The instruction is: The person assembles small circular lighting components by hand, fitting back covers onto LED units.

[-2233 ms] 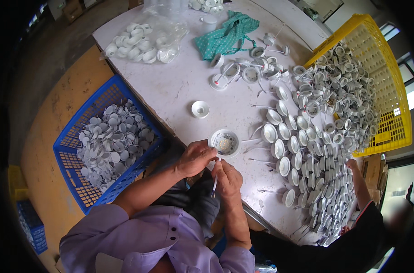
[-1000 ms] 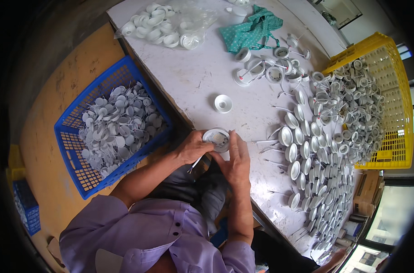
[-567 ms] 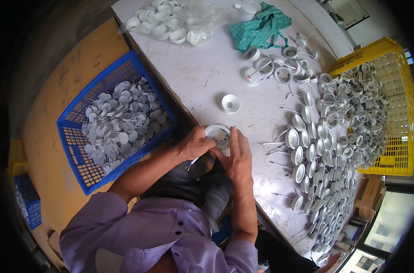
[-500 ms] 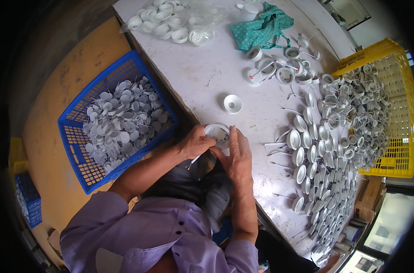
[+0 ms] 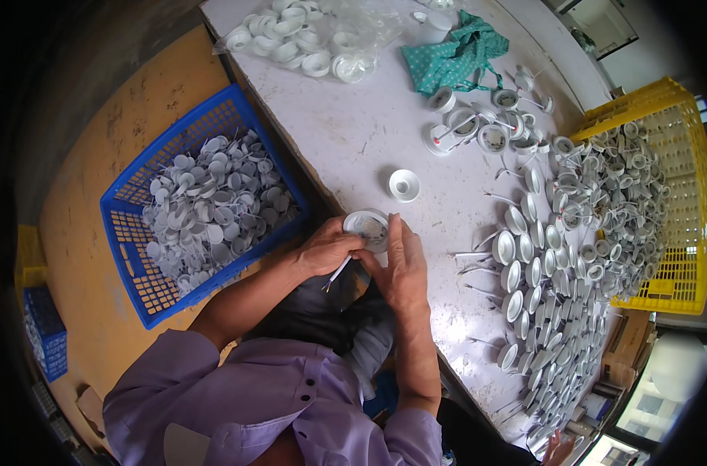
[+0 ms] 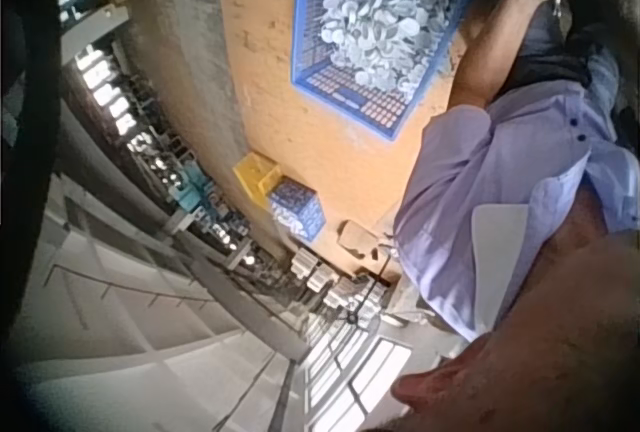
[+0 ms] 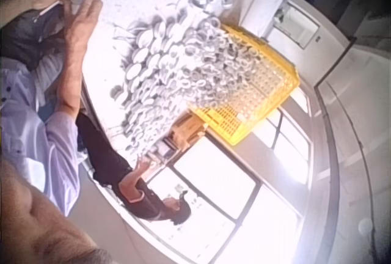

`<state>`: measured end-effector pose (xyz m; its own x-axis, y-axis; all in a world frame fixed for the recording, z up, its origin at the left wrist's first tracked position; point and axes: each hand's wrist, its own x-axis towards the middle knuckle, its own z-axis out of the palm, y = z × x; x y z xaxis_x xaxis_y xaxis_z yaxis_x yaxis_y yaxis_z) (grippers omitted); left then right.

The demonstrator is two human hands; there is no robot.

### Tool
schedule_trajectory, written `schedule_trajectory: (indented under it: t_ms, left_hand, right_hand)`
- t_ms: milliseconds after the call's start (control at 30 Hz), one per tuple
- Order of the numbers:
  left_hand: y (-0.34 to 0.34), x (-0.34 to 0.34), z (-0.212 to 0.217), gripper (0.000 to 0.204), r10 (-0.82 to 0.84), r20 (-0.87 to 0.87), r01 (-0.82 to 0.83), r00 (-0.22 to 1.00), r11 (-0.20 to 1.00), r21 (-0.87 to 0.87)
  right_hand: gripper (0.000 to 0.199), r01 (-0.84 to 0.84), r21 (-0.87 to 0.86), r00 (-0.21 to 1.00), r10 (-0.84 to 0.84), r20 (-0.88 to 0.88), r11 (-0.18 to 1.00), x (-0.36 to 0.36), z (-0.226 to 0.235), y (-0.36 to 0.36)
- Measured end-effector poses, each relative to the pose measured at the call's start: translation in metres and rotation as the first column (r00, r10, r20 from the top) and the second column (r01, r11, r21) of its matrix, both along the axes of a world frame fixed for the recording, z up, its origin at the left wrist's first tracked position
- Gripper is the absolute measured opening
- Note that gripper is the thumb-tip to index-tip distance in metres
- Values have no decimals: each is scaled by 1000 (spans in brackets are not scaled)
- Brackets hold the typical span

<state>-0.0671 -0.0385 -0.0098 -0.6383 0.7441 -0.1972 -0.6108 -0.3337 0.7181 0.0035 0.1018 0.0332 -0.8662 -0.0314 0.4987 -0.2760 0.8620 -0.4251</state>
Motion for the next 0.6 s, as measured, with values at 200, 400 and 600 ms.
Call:
schedule_trajectory:
  t_ms: [200, 400, 600]
  left_hand:
    - [0, 1, -6, 37, -6, 35, 5, 999, 1000, 28]
    - [3, 4, -6, 35, 38, 44, -39, 998, 999, 28]
    - [-1, 2, -8, 32, 59, -2, -59, 998, 998, -26]
  right_hand:
    - [88, -2, -25, 1000, 3, 11, 1000, 1, 2, 0]
    - [85, -28, -22, 999, 28, -23, 999, 1, 1, 0]
    - [83, -23, -60, 1000, 22, -14, 998, -1, 1, -7]
